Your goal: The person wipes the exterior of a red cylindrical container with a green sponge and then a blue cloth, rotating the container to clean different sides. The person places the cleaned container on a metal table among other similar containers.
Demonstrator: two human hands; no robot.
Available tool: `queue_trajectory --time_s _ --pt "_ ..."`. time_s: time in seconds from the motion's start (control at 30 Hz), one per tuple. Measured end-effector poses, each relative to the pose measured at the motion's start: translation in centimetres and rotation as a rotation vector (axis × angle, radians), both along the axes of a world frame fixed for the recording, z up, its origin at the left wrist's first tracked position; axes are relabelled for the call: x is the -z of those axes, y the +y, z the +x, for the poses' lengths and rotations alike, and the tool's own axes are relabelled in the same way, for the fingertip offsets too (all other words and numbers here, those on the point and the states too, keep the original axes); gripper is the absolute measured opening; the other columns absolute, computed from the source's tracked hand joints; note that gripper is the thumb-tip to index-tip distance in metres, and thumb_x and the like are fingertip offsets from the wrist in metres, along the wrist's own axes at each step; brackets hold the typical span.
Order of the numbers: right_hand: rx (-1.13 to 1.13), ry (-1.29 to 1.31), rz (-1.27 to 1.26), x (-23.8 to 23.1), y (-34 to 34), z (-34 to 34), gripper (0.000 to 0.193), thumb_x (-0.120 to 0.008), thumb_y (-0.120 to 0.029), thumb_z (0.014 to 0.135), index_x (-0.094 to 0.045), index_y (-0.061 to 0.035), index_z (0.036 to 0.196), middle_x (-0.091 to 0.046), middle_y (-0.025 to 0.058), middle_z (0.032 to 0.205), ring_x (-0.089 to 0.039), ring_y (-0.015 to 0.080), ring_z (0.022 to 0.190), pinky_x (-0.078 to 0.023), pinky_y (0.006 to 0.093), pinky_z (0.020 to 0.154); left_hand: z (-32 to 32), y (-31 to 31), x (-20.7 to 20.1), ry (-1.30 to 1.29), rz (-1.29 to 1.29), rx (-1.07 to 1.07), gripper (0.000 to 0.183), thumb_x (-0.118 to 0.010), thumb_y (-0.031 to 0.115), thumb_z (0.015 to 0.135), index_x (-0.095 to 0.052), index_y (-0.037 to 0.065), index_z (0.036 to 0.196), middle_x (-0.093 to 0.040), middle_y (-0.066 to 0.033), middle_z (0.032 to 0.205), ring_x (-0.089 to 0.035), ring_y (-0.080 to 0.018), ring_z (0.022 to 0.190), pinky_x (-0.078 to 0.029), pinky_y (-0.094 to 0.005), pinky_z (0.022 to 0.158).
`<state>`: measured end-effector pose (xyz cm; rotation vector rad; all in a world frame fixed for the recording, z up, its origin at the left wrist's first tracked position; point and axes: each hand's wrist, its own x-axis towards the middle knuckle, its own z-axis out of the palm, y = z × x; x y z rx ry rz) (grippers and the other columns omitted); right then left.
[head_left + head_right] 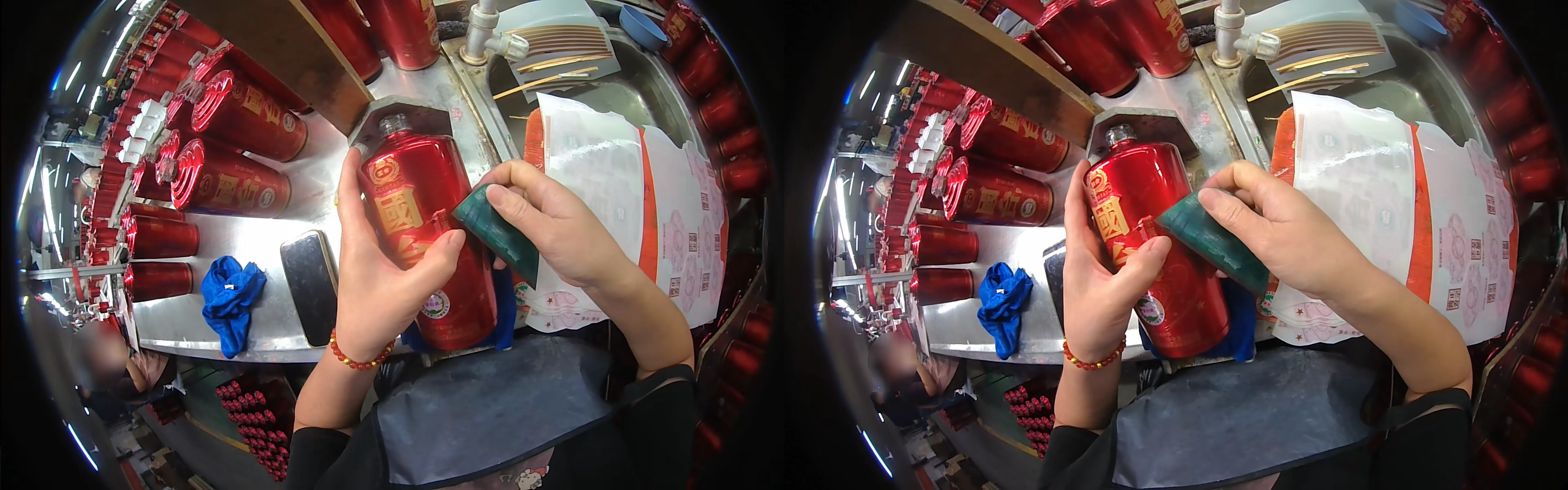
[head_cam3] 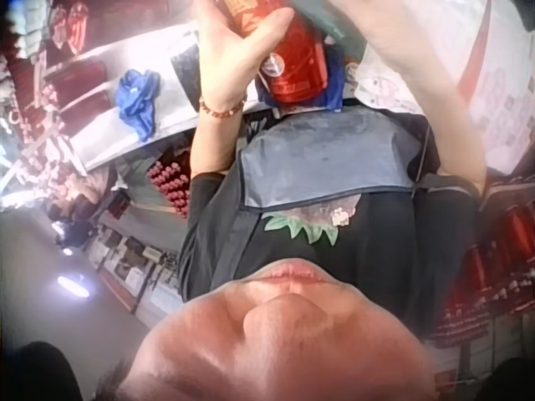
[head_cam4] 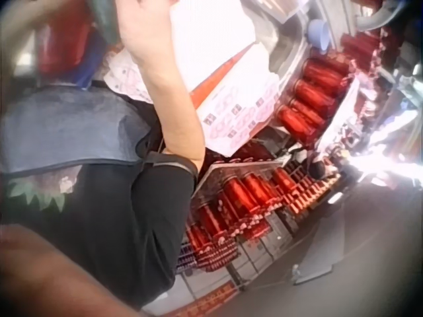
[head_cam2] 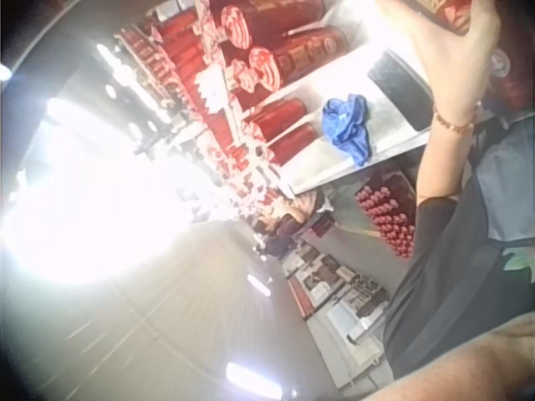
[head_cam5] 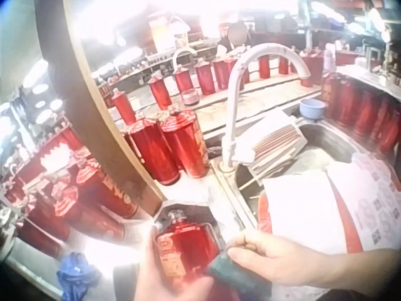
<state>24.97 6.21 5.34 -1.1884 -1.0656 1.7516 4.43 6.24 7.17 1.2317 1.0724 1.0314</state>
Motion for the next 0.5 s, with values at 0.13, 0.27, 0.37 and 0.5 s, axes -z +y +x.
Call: queue_trajectory --time_s 0.13,0.27,0.37,0.5 --pt "0.056 -0.003 0.025 -0.1 -0.3 0.1 0.022 -0.059 -0.023 0.108 -0.060 -0.0033 0.118 -0.064 -0.0002 0.095 -0.057 0.0041 0.086 -0.049 0.0221 0.074 -0.2 -0.1 -0.1 -0.215 -0.076 -0.022 0.093 -0.068 0.001 0.094 -0.006 0.000 0.163 -0.048 -0.0181 0.148 -0.059 -0.0221 0.125 -0.050 -0.0359 0.105" --pt "0.057 -0.062 0.050 -0.8 -0.7 0.7 0.020 -0.056 -0.020 0.109 -0.058 -0.0037 0.120 -0.065 0.0030 0.104 -0.059 0.0058 0.094 -0.049 0.0232 0.083 -0.7 0.1 0.2 -0.278 -0.096 -0.021 0.084 -0.061 0.005 0.100 -0.007 0.001 0.164 -0.045 -0.0180 0.152 -0.055 -0.0225 0.131 -0.048 -0.0359 0.107" --pt "0.087 -0.154 0.150 -1.5 -1.1 1.1 0.020 -0.058 -0.019 0.107 -0.058 -0.0030 0.120 -0.065 0.0036 0.104 -0.059 0.0065 0.095 -0.049 0.0233 0.083 -0.8 0.2 0.3 -0.245 -0.102 -0.026 0.085 -0.064 0.004 0.099 -0.009 0.001 0.163 -0.049 -0.0172 0.148 -0.059 -0.0211 0.127 -0.050 -0.0345 0.104" --pt "0.155 -0.199 0.299 -1.6 -1.5 0.7 0.021 -0.065 -0.016 0.103 -0.059 0.0000 0.115 -0.065 0.0044 0.096 -0.060 0.0074 0.087 -0.050 0.0240 0.077 -0.2 0.5 0.0 -0.155 -0.080 -0.049 0.087 -0.069 0.002 0.096 -0.012 -0.002 0.162 -0.055 -0.0161 0.141 -0.062 -0.0191 0.121 -0.053 -0.0325 0.100"
